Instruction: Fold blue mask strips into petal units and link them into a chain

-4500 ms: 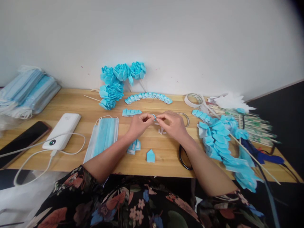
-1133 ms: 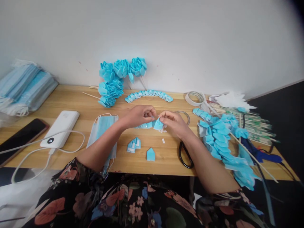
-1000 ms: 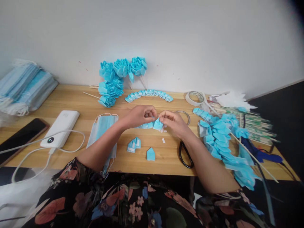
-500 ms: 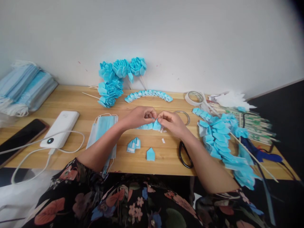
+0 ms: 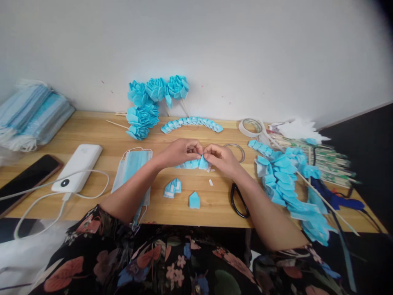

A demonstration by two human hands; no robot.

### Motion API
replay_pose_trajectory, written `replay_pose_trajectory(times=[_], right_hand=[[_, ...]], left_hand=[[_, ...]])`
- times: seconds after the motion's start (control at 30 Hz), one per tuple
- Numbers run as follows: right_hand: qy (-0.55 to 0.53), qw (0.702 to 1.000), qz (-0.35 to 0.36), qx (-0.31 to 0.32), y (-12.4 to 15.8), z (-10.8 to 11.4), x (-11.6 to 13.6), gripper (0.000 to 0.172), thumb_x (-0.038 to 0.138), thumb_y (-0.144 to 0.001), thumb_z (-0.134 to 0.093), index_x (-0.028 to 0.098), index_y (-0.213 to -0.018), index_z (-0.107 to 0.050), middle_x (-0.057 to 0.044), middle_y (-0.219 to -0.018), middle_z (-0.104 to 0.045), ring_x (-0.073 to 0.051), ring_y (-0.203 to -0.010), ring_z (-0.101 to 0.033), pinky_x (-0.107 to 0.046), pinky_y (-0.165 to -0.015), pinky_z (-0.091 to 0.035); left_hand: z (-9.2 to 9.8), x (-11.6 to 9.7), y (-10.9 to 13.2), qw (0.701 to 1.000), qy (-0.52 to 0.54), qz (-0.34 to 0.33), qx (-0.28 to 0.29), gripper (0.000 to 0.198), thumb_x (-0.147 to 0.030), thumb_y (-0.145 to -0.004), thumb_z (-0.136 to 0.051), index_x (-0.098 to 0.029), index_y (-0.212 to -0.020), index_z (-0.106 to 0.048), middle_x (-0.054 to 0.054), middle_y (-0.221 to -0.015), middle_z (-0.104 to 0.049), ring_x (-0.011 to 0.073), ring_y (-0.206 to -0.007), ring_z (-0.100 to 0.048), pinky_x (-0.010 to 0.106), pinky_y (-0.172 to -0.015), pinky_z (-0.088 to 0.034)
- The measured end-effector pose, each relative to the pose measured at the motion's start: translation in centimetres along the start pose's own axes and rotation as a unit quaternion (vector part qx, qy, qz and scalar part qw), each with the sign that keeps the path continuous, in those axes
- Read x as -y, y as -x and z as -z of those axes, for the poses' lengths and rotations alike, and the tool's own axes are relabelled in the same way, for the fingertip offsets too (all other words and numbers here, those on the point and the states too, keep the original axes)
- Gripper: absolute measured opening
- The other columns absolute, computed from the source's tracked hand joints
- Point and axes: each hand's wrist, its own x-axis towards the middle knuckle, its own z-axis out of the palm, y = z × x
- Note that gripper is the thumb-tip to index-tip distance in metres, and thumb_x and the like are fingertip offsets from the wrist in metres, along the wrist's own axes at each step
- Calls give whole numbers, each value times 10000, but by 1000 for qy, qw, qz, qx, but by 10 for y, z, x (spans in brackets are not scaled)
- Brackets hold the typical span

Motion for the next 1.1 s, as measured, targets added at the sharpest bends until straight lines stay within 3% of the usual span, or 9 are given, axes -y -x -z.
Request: replay_pose_trajectory(times=[0.23, 0.4, 0.7, 0.87, 1.1], right_hand=[[-3, 1000, 0, 2, -1, 1, -2, 184, 358, -840, -587, 179, -795, -583, 41, -620, -526, -77, -501, -519, -184, -458, -418], [-2, 1000, -2, 0, -2, 2, -6, 188, 370, -845, -592, 186, -812, -591, 38, -635, -542, -80, -508, -535, -183, -458, -426], [-54, 998, -28, 0, 1, 9, 4, 202, 398, -805, -624, 197, -795, -605, 5, -673, -610, -127, -587, -579, -237, -540, -478], [-9, 997, -20, 73, 1, 17, 13, 186, 374, -780, -632, 188, -774, -636, -16, -775, -639, -150, -724, -577, -254, -644, -472], [-7, 991, -40, 126, 1, 15, 5, 203, 382, -808, -636, 179, -825, -651, 4, -751, -620, -113, -655, -550, -232, -613, -428]], left_hand=[[1, 2, 0, 998, -40, 37, -23, 243, -342, -764, -660, -132, -887, -673, 8, -707, -654, 102, -625, -550, 202, -575, -401], [3, 5, 0, 996, -74, 45, -27, 285, -401, -766, -647, -125, -718, -699, -14, -593, -594, 86, -564, -477, 195, -516, -324], [7, 8, -2, 996, -67, 42, -48, 289, -401, -755, -644, -125, -682, -683, -25, -557, -559, 78, -535, -428, 198, -500, -302], [9, 6, -2, 995, -60, 29, -70, 270, -374, -764, -640, -122, -668, -664, -21, -560, -554, 78, -537, -428, 204, -509, -306], [12, 6, -2, 992, -60, 6, -109, 273, -374, -763, -649, -122, -656, -652, -23, -559, -546, 79, -551, -435, 204, -518, -311]])
